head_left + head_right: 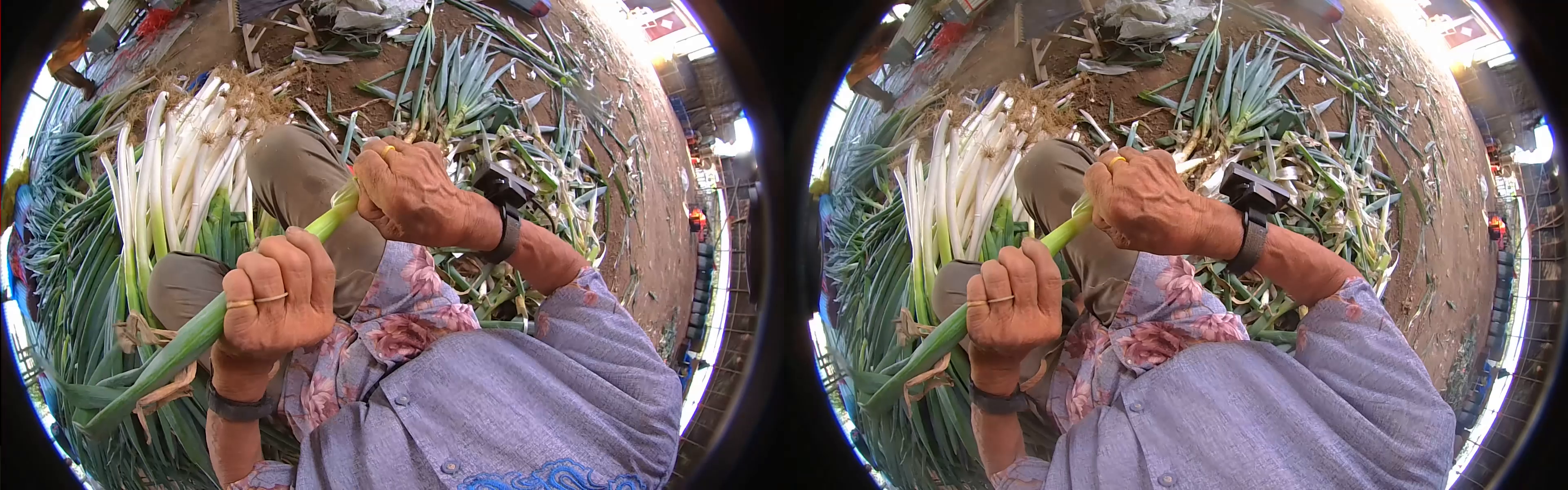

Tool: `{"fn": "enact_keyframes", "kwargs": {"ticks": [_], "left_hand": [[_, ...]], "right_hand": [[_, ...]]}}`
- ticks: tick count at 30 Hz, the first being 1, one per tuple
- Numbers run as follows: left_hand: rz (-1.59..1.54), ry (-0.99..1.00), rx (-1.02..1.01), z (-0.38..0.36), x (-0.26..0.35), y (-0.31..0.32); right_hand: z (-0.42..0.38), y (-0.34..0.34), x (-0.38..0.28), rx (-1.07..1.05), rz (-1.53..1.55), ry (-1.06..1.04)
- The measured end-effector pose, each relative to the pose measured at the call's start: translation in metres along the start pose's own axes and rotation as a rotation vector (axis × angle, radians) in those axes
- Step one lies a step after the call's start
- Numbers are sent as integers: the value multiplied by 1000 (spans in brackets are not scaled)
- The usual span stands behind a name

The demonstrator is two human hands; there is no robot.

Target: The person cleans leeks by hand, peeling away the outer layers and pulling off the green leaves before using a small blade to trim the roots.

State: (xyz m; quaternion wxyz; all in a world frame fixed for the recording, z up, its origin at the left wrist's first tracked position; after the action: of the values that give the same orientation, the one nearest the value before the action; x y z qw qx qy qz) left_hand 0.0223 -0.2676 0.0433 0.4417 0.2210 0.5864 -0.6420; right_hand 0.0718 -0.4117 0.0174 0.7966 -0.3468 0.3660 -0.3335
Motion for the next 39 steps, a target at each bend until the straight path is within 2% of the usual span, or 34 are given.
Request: {"fn": "enact_keyframes", "kwargs": {"ticks": [3, 4, 5, 6, 7, 10, 11, 12, 13, 14, 16, 18, 19, 20, 21, 22, 23, 26, 27, 30, 31, 33, 34, 35, 36, 38, 39], "left_hand": [[19, 23, 13, -9, 2, -4], [39, 7, 48, -17, -2, -6], [63, -8, 81, -27, -9, -9], [91, -24, 110, -36, -16, -15], [77, -65, 56, -43, -22, -18], [58, -157, -111, -68, -38, -30], [39, -162, -151, -71, -40, -34], [16, -163, -179, -74, -42, -36], [47, -162, -178, -76, -40, -36], [74, -141, -198, -75, -39, -35], [122, -99, -224, -71, -38, -35], [149, -63, -233, -66, -37, -32], [160, -49, -233, -63, -36, -30], [155, -44, -225, -59, -35, -30], [154, -42, -222, -56, -35, -30], [156, -40, -225, -54, -35, -30], [162, -33, -223, -53, -36, -31], [136, -30, -243, -51, -38, -34], [137, -24, -255, -54, -36, -33], [137, -23, -327, -65, -33, -32], [141, -34, -381, -71, -39, -35], [140, -105, -462, -90, -49, -39], [121, -133, -471, -100, -53, -42], [107, -165, -486, -109, -58, -46], [97, -197, -503, -117, -61, -50], [79, -272, -520, -128, -64, -60], [87, -312, -554, -133, -62, -64]], "right_hand": [[-4, 8, 17, -129, 59, 26], [-3, 8, 32, -148, -21, 103], [-14, 19, 63, -96, -142, 55], [-21, 20, 94, -213, -433, 166], [-36, 16, 129, -198, -483, 217], [-117, 7, 260, -288, -342, 661], [-110, -12, 235, -328, -485, 476], [-109, -19, 235, -225, -720, 504], [-107, -23, 218, -44, -531, 306], [-93, -39, 173, 130, -344, 118], [-57, -27, 135, -380, 112, 696], [-21, -25, 60, -392, 285, 397], [-16, -15, 39, -437, 476, 317], [-4, -15, 5, -468, 504, 121], [2, -8, -14, -404, 647, 70], [10, -5, -30, -431, 590, -20], [16, -1, -43, -572, 579, -34], [15, 17, -63, -375, 730, -180], [14, 15, -64, -322, 682, -230], [6, 15, -43, -346, 330, -189], [1, 16, -24, -231, 107, -244], [-11, 23, 48, -290, -74, -45], [-23, 30, 97, -334, -344, 127], [-43, 28, 150, -361, -395, 242], [-53, 11, 177, -320, -484, 337], [-82, -14, 231, -431, -659, 625], [-87, -28, 232, -409, -745, 643]]}}
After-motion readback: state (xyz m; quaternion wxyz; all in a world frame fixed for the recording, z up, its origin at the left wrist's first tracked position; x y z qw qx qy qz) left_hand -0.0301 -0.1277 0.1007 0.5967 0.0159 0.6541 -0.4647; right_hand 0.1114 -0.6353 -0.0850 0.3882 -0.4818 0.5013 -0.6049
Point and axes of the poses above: each hand's wrist, its own z-axis towards the middle knuckle, its own y-axis out of the palm, x = y × z, the point moved 6 cm from there along z, towards the middle knuckle, and after that the axes turned 11 degrees about y, right-handed, at the moved point
